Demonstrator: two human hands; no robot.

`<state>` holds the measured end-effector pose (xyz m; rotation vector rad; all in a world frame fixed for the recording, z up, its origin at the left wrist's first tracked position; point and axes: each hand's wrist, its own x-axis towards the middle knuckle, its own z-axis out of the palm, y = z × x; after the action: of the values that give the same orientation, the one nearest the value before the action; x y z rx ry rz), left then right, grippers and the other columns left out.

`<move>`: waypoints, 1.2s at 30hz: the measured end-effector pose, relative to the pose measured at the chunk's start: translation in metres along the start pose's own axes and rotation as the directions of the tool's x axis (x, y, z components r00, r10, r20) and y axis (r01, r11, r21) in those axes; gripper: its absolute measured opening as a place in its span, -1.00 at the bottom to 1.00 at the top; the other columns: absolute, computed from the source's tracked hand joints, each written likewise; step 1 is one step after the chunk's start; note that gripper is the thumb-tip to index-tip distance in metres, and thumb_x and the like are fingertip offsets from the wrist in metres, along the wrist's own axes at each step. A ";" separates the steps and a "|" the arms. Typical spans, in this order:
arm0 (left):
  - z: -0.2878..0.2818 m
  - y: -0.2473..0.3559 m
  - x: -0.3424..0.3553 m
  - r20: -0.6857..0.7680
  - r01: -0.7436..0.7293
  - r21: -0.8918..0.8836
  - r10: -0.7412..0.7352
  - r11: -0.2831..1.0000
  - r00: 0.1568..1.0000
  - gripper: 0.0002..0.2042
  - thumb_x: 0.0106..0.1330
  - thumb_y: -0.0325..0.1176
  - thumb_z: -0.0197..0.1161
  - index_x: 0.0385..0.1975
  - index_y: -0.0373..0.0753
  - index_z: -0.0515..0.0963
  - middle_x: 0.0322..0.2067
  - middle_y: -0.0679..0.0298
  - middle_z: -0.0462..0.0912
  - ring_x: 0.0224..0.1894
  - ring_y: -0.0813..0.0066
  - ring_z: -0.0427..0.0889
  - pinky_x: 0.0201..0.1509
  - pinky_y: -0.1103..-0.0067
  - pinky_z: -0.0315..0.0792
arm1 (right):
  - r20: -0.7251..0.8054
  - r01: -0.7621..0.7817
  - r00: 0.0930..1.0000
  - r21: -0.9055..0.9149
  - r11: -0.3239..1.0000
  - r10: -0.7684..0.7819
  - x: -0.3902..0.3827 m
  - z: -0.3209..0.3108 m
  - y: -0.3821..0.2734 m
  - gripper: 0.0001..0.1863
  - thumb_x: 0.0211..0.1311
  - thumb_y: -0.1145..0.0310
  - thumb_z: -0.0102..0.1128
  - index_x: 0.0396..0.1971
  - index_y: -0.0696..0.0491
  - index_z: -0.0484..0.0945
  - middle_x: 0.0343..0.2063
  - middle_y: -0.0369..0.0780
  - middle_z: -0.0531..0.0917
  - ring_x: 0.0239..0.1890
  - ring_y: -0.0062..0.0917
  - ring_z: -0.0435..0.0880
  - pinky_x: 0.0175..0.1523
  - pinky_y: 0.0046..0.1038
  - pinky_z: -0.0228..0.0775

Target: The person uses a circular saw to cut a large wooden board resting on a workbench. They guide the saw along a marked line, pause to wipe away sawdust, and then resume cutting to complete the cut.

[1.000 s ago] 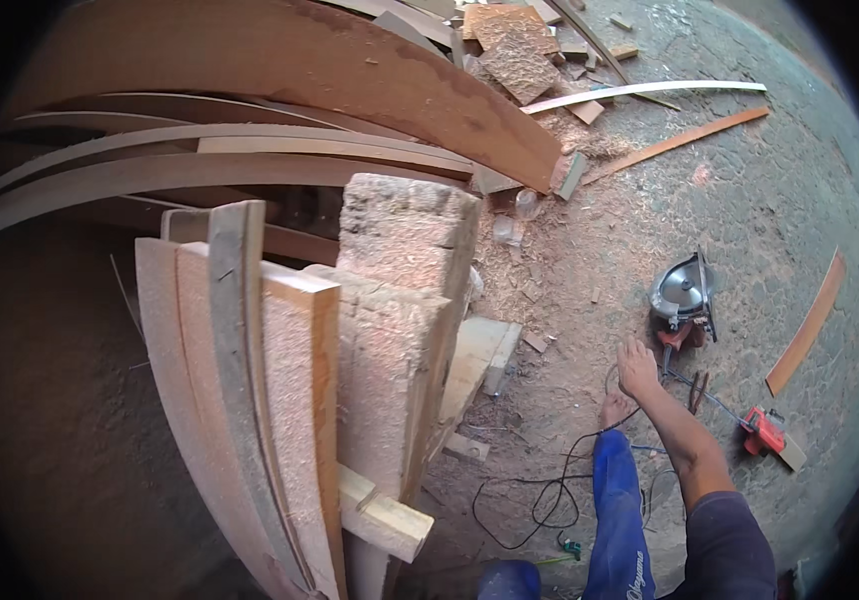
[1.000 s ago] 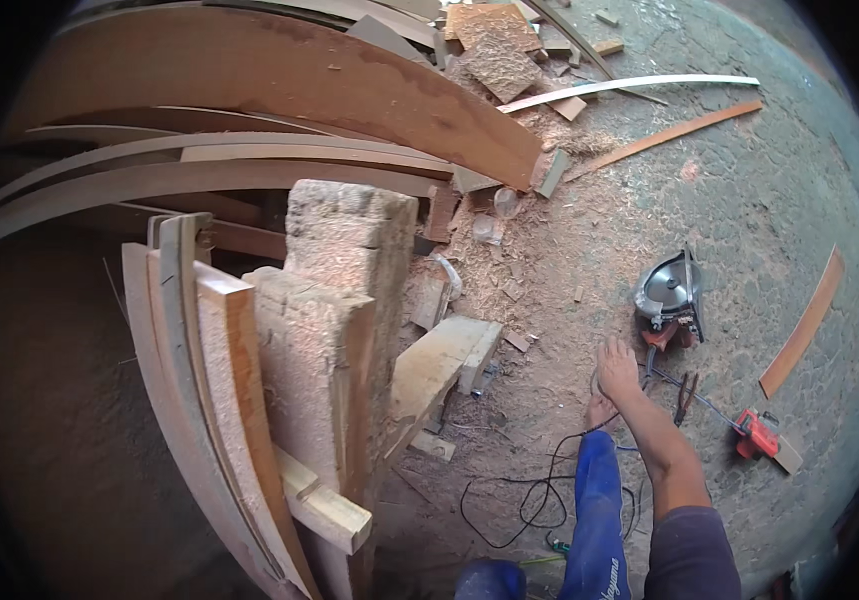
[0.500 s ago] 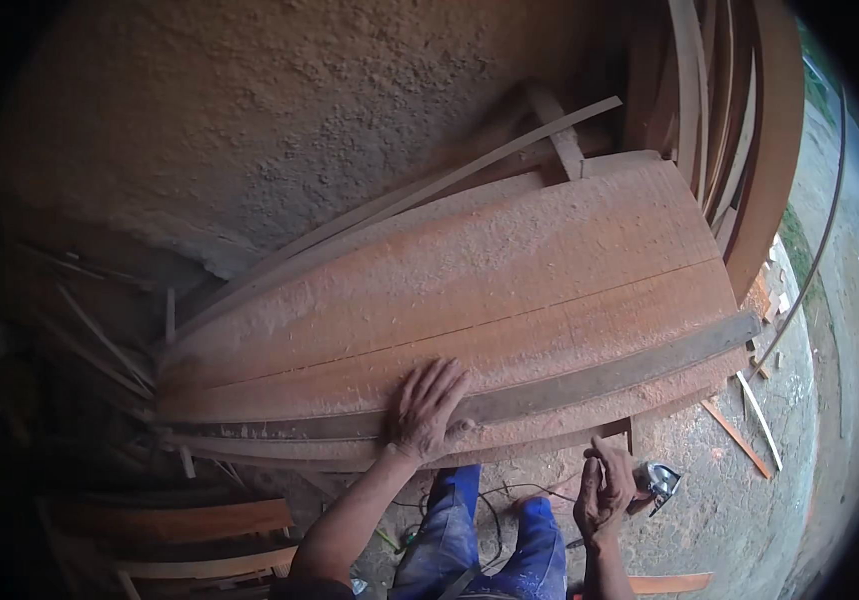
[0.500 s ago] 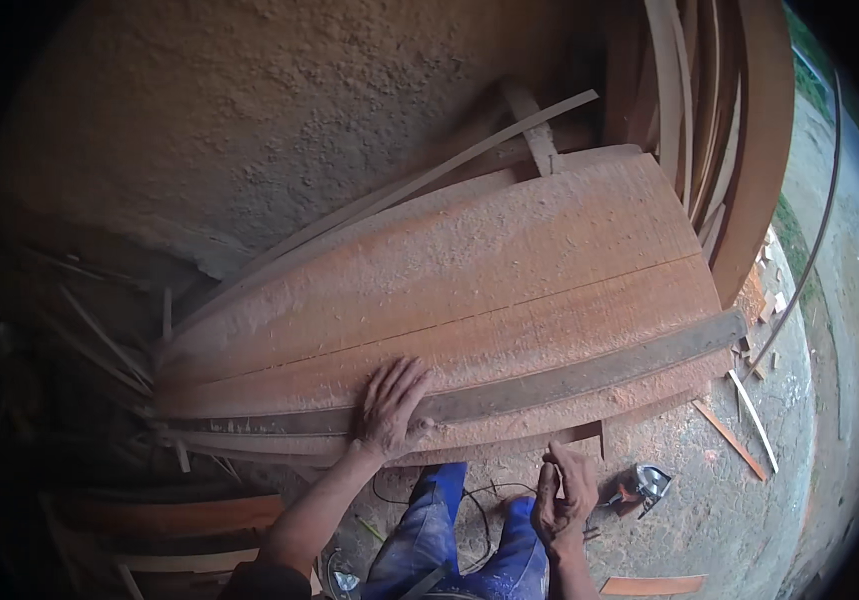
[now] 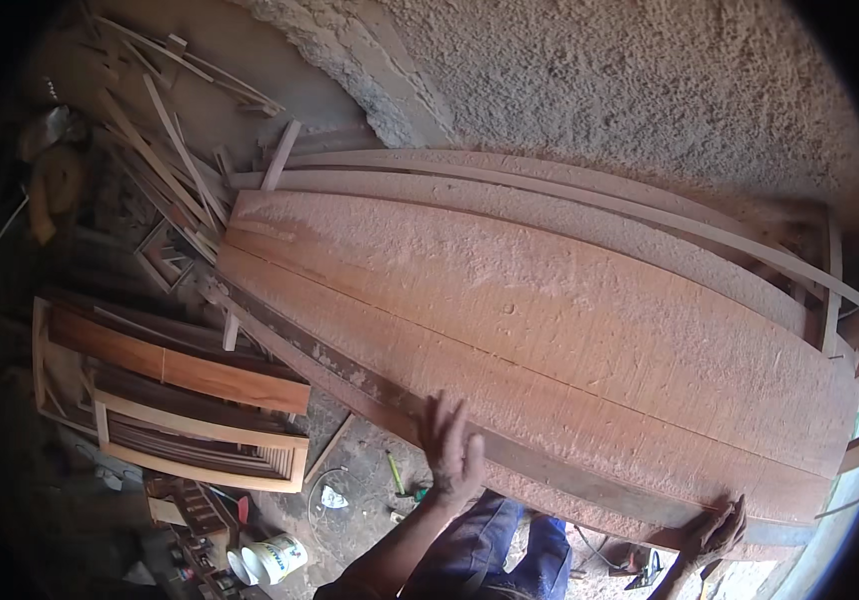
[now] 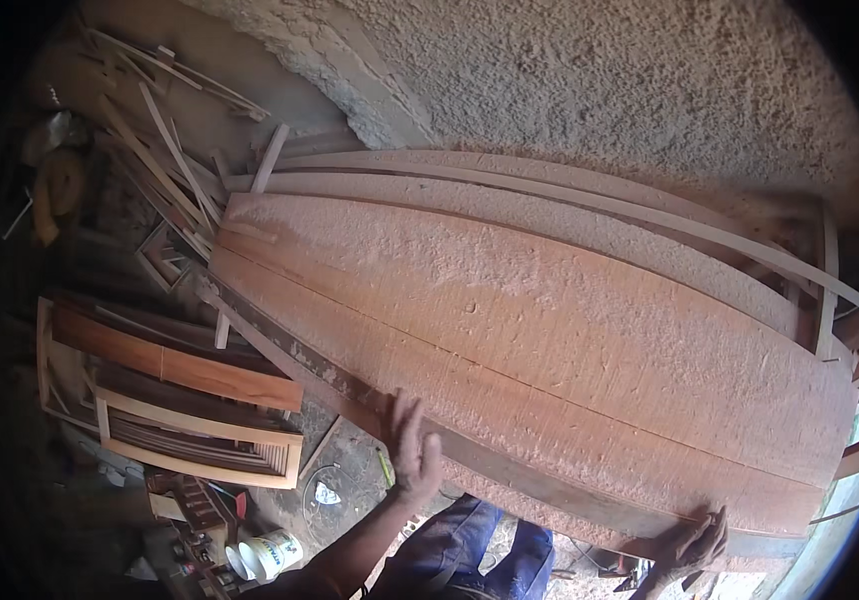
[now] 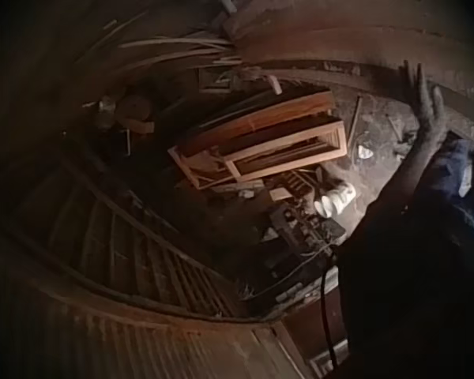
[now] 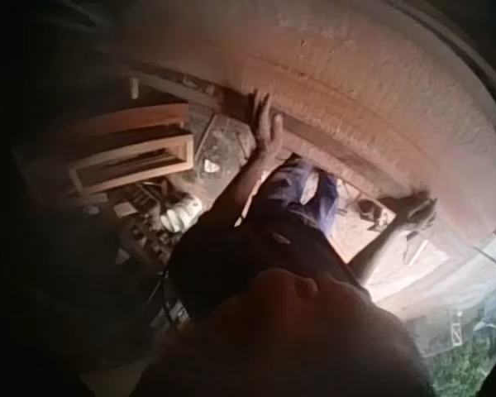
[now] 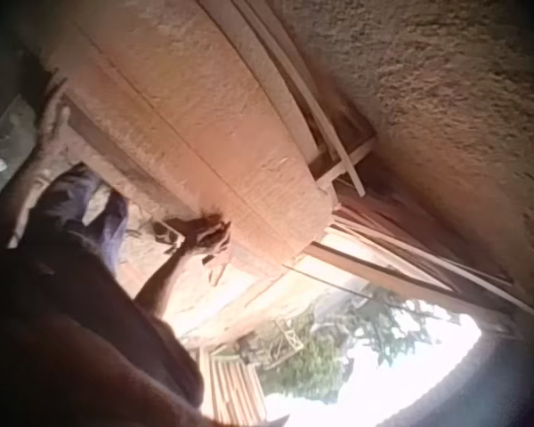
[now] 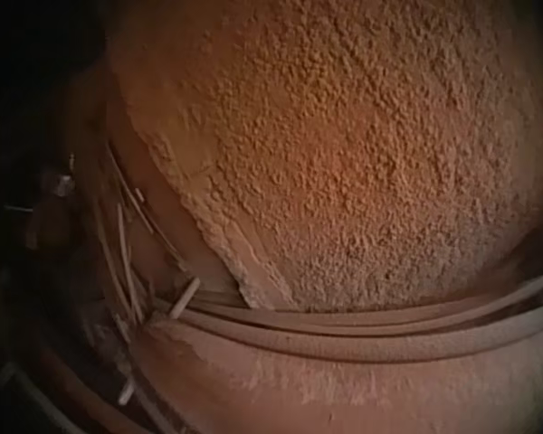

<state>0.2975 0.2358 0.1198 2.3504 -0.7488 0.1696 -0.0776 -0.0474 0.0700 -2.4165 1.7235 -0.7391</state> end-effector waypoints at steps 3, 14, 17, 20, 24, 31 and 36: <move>-0.017 -0.086 0.010 -0.346 0.290 -0.121 -0.314 0.949 0.884 -0.43 0.57 -0.15 0.05 0.48 -0.26 0.18 0.52 -0.08 0.05 0.56 -0.07 0.02 0.60 0.13 -0.12 | 0.028 -0.018 0.999 -0.015 1.000 0.019 -0.007 0.009 0.018 -0.49 0.56 0.10 -0.04 0.27 0.14 0.51 0.14 0.02 0.60 0.19 -0.06 0.53 0.30 -0.08 0.30; -0.006 -0.151 -0.008 -0.357 0.371 -0.647 -0.695 0.666 0.625 -0.35 0.62 -0.12 -0.01 0.55 -0.29 -0.04 0.57 0.03 -0.08 0.57 0.22 0.01 0.61 0.33 -0.08 | 0.005 0.098 0.995 -0.020 0.995 -0.097 -0.007 0.017 0.037 -0.41 0.55 0.01 -0.06 0.34 0.14 0.44 0.24 0.07 0.50 0.24 -0.01 0.49 0.34 -0.09 0.33; -0.005 -0.145 -0.002 -0.318 0.428 -0.592 -0.685 0.683 0.655 -0.34 0.62 -0.06 -0.06 0.56 -0.24 -0.07 0.57 0.04 -0.08 0.56 0.18 0.03 0.61 0.30 -0.05 | -0.024 -0.091 0.995 0.072 0.993 0.093 -0.021 0.020 0.023 -0.44 0.58 0.04 -0.05 0.30 0.17 0.46 0.24 0.06 0.50 0.26 -0.06 0.49 0.33 -0.11 0.36; -0.011 -0.157 -0.004 -0.246 0.395 -0.721 -0.743 0.569 0.622 -0.30 0.59 0.03 -0.08 0.57 -0.19 -0.09 0.57 0.05 -0.08 0.58 0.11 0.00 0.62 0.21 -0.05 | 0.028 -0.193 0.981 -0.044 0.980 0.194 -0.024 0.010 -0.057 -0.52 0.57 0.18 0.03 0.28 0.19 0.46 0.23 0.08 0.48 0.32 -0.09 0.45 0.35 -0.13 0.34; -0.029 -0.139 0.033 0.116 0.250 -0.967 -0.818 0.036 0.564 -0.26 0.56 0.21 -0.22 0.57 -0.12 -0.06 0.58 0.07 -0.05 0.57 0.08 0.04 0.62 0.08 -0.02 | -0.124 -0.086 0.986 0.164 0.983 0.108 -0.030 0.017 -0.093 -0.57 0.51 0.30 0.10 0.28 0.12 0.49 0.24 -0.01 0.50 0.33 -0.18 0.42 0.39 -0.21 0.26; -0.019 -0.171 0.029 0.265 0.374 -0.927 -0.723 -0.010 0.638 -0.20 0.53 0.33 -0.36 0.58 -0.09 -0.09 0.60 0.17 -0.10 0.60 0.07 -0.07 0.65 0.09 -0.19 | -0.165 -0.114 0.977 0.142 0.983 0.137 -0.042 0.016 -0.083 -0.54 0.47 0.23 0.11 0.27 0.12 0.50 0.26 0.01 0.48 0.34 -0.10 0.41 0.43 -0.11 0.19; -0.023 -0.177 0.031 0.308 0.373 -0.922 -0.777 -0.101 0.549 -0.20 0.52 0.34 -0.36 0.58 -0.09 -0.06 0.60 0.18 -0.11 0.60 0.09 -0.08 0.65 0.13 -0.19 | -0.160 -0.150 0.975 0.051 0.987 0.156 -0.039 0.020 -0.090 -0.54 0.48 0.17 0.08 0.22 0.12 0.55 0.24 -0.01 0.52 0.34 -0.13 0.41 0.44 -0.13 0.14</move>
<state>0.4235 0.3450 0.0494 1.0689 0.4883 -0.2587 -0.0008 0.0159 0.0694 -2.2220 1.9092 -0.9631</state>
